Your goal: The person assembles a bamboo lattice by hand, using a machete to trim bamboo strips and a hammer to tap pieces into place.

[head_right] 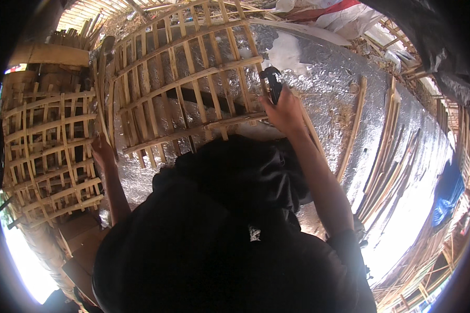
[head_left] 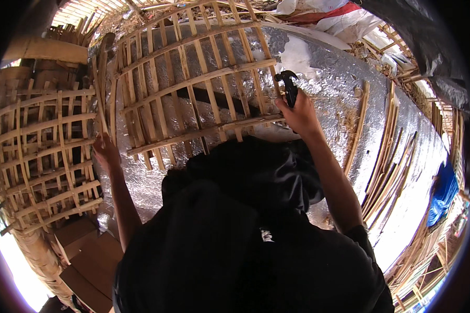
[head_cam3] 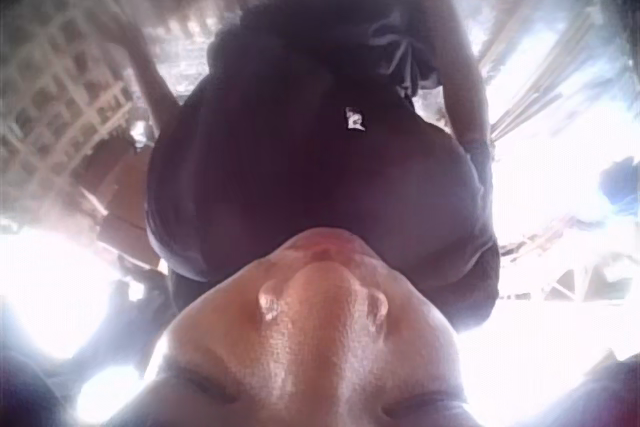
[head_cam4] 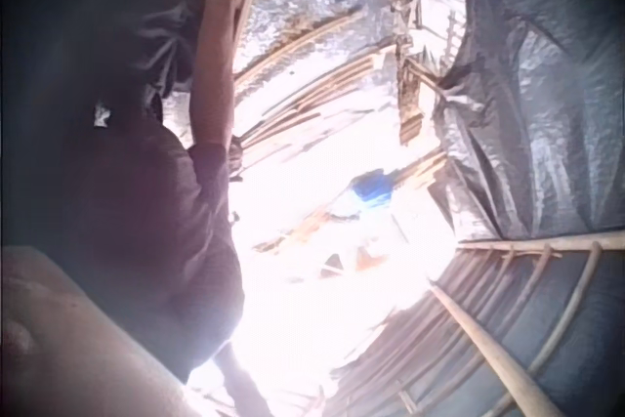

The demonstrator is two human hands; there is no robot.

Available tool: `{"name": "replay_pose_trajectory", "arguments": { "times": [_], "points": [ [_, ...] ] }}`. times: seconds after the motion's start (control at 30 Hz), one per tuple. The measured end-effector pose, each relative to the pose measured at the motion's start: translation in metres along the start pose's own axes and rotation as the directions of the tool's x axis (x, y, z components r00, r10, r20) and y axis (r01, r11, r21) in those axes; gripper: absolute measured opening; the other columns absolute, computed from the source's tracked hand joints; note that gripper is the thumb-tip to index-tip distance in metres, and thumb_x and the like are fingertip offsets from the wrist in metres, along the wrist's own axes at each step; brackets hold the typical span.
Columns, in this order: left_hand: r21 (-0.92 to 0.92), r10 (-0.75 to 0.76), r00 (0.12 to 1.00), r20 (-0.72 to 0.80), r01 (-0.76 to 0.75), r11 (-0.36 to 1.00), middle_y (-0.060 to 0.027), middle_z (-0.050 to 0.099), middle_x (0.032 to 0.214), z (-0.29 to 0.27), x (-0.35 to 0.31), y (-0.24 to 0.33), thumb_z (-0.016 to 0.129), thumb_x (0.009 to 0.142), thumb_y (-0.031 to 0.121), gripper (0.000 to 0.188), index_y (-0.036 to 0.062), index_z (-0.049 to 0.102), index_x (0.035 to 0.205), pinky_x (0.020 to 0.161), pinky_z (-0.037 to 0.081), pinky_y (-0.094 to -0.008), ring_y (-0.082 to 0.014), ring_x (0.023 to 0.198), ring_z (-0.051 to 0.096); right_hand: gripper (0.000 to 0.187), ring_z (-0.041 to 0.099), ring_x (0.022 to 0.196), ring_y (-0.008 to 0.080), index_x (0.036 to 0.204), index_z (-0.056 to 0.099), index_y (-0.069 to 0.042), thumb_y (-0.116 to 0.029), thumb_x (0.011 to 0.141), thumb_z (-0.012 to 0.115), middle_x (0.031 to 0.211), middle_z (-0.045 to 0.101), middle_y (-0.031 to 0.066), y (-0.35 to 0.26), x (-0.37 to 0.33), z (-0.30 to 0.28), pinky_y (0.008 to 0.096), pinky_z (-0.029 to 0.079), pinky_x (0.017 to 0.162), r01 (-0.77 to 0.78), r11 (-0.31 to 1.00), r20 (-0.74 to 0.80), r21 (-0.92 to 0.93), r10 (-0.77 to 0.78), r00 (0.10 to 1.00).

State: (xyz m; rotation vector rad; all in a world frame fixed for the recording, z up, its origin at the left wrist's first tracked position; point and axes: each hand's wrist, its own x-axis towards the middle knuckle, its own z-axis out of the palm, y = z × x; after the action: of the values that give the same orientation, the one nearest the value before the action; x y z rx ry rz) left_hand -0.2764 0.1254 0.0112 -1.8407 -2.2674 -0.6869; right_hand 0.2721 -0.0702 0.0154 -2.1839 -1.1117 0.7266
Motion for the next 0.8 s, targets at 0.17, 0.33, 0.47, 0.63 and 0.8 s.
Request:
{"name": "replay_pose_trajectory", "arguments": {
  "times": [0.17,0.33,0.47,0.63,0.8],
  "points": [
    [-0.281,-0.308,0.71,0.633,0.582,0.763,-0.0148,0.075,0.104,0.029,-0.004,-0.016,0.055,0.104,0.052,0.055,0.0018,0.069,0.119,0.069,0.051,-0.0322,-0.019,0.081,0.066,0.054,0.066,0.107,0.0487,0.119,0.054,0.004,-0.032,0.088,0.077,0.109,0.069,0.0285,-0.004,0.008,0.008,0.0551,0.051,0.09,0.01,0.996,0.023,-0.086,-0.008,1.0],
    [-0.227,-0.318,0.66,0.681,0.602,0.765,-0.0175,0.073,0.116,0.012,-0.019,0.046,0.052,0.104,0.057,0.068,-0.0026,0.063,0.134,0.083,0.052,-0.0363,-0.0238,0.095,0.068,0.056,0.066,0.109,0.0478,0.121,0.054,0.003,-0.032,0.086,0.078,0.111,0.069,0.0285,-0.009,0.004,0.005,0.0547,0.051,0.093,-0.034,0.99,0.009,-0.137,0.036,0.999],
    [-0.408,-0.247,0.76,0.601,0.558,0.723,-0.0223,0.059,0.142,0.022,-0.03,0.035,0.052,0.103,0.06,0.077,-0.006,0.056,0.143,0.106,0.044,-0.0421,-0.0321,0.126,0.058,0.057,0.069,0.101,0.0444,0.123,0.057,0.002,-0.034,0.085,0.081,0.106,0.07,0.0255,-0.005,0.004,0.002,0.0502,0.054,0.09,0.003,0.981,-0.058,-0.193,-0.015,0.998],
    [-0.356,-0.33,0.672,0.663,0.671,0.65,-0.0259,0.056,0.146,0.008,-0.05,0.071,0.051,0.101,0.063,0.082,-0.0064,0.054,0.145,0.11,0.042,-0.0418,-0.0342,0.13,0.056,0.057,0.066,0.114,0.0456,0.124,0.057,0.002,-0.037,0.086,0.074,0.117,0.069,0.0281,0.005,0.003,-0.03,0.0506,0.052,0.096,-0.136,0.969,-0.077,-0.207,0.123,0.989],
    [-0.456,-0.232,0.789,0.569,0.537,0.71,-0.0276,0.067,0.13,0.039,-0.06,0.072,0.047,0.1,0.064,0.079,-0.0046,0.064,0.135,0.106,0.044,-0.0439,-0.0393,0.12,0.062,0.058,0.066,0.114,0.0463,0.126,0.056,0.002,-0.038,0.087,0.073,0.118,0.069,0.0287,0.008,0.014,-0.037,0.0515,0.052,0.098,-0.108,0.977,-0.111,-0.185,0.088,0.99]
  ]
}}
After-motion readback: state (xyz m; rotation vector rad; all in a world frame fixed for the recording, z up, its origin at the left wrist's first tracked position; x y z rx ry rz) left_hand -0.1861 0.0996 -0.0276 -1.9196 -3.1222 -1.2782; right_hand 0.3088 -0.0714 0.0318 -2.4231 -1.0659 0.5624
